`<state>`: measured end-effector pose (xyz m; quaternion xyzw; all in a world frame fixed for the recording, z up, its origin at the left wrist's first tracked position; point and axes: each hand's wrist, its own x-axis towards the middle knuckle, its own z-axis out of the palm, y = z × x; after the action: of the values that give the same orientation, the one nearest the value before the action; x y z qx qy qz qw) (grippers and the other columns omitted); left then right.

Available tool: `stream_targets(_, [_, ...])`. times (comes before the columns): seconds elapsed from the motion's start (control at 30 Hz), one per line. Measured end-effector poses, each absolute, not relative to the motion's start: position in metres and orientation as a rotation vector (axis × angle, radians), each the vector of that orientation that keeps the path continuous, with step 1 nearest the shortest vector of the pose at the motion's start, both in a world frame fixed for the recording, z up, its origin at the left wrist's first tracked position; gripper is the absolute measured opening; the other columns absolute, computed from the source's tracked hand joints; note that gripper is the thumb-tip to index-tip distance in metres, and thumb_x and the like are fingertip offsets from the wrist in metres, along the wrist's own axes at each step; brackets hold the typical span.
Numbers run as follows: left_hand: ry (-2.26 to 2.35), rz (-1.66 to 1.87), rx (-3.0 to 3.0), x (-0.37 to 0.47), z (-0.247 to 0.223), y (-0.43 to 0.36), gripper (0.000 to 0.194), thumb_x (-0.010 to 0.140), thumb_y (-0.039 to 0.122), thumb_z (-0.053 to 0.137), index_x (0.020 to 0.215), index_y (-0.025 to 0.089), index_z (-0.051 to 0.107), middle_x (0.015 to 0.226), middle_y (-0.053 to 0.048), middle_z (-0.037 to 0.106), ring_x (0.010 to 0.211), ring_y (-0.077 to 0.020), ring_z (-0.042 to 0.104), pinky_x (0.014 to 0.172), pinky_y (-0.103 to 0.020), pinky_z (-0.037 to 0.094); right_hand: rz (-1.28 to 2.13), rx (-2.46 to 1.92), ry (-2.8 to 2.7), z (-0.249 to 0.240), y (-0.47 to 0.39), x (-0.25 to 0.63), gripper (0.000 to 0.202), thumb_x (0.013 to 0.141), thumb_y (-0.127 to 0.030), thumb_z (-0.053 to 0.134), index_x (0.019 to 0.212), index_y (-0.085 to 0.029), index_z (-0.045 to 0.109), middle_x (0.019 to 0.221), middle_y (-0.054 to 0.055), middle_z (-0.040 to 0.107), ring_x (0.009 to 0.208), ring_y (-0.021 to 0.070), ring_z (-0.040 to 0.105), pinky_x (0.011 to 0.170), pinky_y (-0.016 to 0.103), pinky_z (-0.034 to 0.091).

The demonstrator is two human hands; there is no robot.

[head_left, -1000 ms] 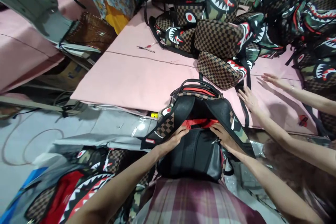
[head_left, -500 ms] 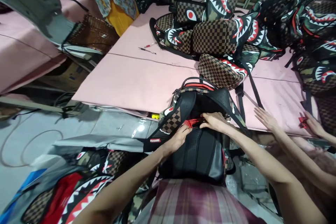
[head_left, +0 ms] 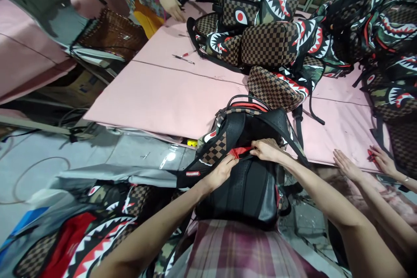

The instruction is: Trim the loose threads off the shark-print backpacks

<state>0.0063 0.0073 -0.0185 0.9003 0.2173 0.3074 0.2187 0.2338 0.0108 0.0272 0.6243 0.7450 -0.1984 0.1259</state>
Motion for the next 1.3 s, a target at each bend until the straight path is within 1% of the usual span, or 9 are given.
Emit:
stream_targets(0.27, [0.543, 0.947, 2.424, 0.012, -0.018, 0.008, 0.024, 0.085, 0.003, 0.041, 0.103, 0.010, 0.055, 0.086, -0.005, 0.052, 0.084, -0.0103, 0.047, 0.079, -0.021, 0.041, -0.918, 1.940, 2.204, 0.014, 0.011, 0.233, 0.021, 0.078, -0.039, 0.050, 0.088, -0.022, 0.059, 0.085, 0.001, 0.064, 0.082, 0.0188, 0.058, 0.063, 0.027, 0.029])
stream_targets(0.43, [0.546, 0.989, 2.392, 0.013, -0.028, 0.007, 0.019, 0.086, 0.007, 0.042, 0.101, 0.011, 0.054, 0.086, -0.005, 0.052, 0.085, -0.0109, 0.048, 0.081, -0.023, 0.042, -2.098, 2.247, 2.022, 0.011, 0.009, 0.234, 0.036, 0.079, -0.049, 0.047, 0.078, -0.013, 0.049, 0.065, -0.001, 0.044, 0.054, 0.0070, 0.034, 0.051, 0.022, 0.021])
stream_targets(0.5, [0.605, 0.927, 2.385, 0.013, -0.030, 0.008, 0.017, 0.088, 0.009, 0.041, 0.098, 0.012, 0.055, 0.084, -0.005, 0.053, 0.082, -0.0108, 0.049, 0.080, -0.024, 0.042, -2.352, 2.279, 1.927, 0.011, 0.007, 0.234, 0.042, 0.078, -0.054, 0.049, 0.078, -0.012, 0.047, 0.062, -0.002, 0.036, 0.051, 0.0057, 0.026, 0.049, 0.022, 0.016])
stream_targets(0.7, [0.911, 0.435, 2.340, 0.029, -0.010, 0.033, 0.035, 0.091, 0.024, 0.036, 0.121, 0.010, 0.048, 0.092, -0.009, 0.060, 0.081, -0.0165, 0.056, 0.077, -0.029, 0.043, -2.407, 2.339, 1.896, 0.011, 0.004, 0.236, 0.046, 0.076, -0.056, 0.051, 0.077, -0.010, 0.049, 0.062, -0.002, 0.038, 0.050, 0.0047, 0.025, 0.049, 0.022, 0.014])
stream_targets(0.8, [0.767, 0.078, 2.483, 0.044, 0.009, 0.049, 0.032, 0.090, 0.028, 0.039, 0.115, 0.021, 0.058, 0.087, -0.006, 0.064, 0.079, -0.0185, 0.059, 0.075, -0.029, 0.041, -2.460, 2.386, 1.835, 0.015, 0.002, 0.238, 0.048, 0.074, -0.055, 0.053, 0.086, -0.009, 0.053, 0.065, -0.001, 0.042, 0.050, 0.0044, 0.026, 0.048, 0.021, 0.014])
stream_targets(0.9, [0.665, 0.026, 2.476, 0.056, 0.018, 0.054, 0.033, 0.087, 0.036, 0.047, 0.116, 0.028, 0.059, 0.095, -0.002, 0.065, 0.087, -0.0186, 0.060, 0.076, -0.026, 0.039, -2.474, 2.438, 1.819, 0.018, -0.002, 0.241, 0.049, 0.074, -0.055, 0.053, 0.089, -0.009, 0.054, 0.067, -0.001, 0.043, 0.050, 0.0043, 0.028, 0.048, 0.021, 0.016])
stream_targets(1.0, [0.715, 0.078, 2.406, 0.064, 0.018, 0.049, 0.043, 0.080, 0.043, 0.056, 0.121, 0.028, 0.055, 0.098, -0.001, 0.064, 0.088, -0.0182, 0.060, 0.076, -0.025, 0.039, -2.468, 2.446, 1.829, 0.016, -0.006, 0.244, 0.049, 0.074, -0.056, 0.052, 0.088, -0.009, 0.054, 0.067, -0.001, 0.044, 0.050, 0.0042, 0.028, 0.047, 0.021, 0.017])
stream_targets(1.17, [0.908, 0.131, 2.255, 0.075, 0.019, 0.038, 0.020, 0.080, 0.033, 0.055, 0.086, 0.022, 0.070, 0.082, -0.001, 0.063, 0.076, -0.0135, 0.056, 0.067, -0.023, 0.037, -2.267, 2.473, 1.897, 0.011, -0.005, 0.248, 0.046, 0.076, -0.055, 0.049, 0.080, -0.009, 0.052, 0.063, -0.002, 0.043, 0.049, 0.0047, 0.030, 0.048, 0.020, 0.020])
stream_targets(1.3, [1.096, 0.149, 2.073, 0.076, 0.022, 0.039, 0.018, 0.081, 0.024, 0.051, 0.074, 0.014, 0.063, 0.075, -0.001, 0.060, 0.070, -0.0106, 0.054, 0.062, -0.021, 0.034, -1.628, 2.497, 2.097, 0.023, -0.006, 0.251, 0.032, 0.078, -0.042, 0.050, 0.086, -0.012, 0.057, 0.076, 0.003, 0.058, 0.067, 0.0108, 0.049, 0.061, 0.022, 0.034])
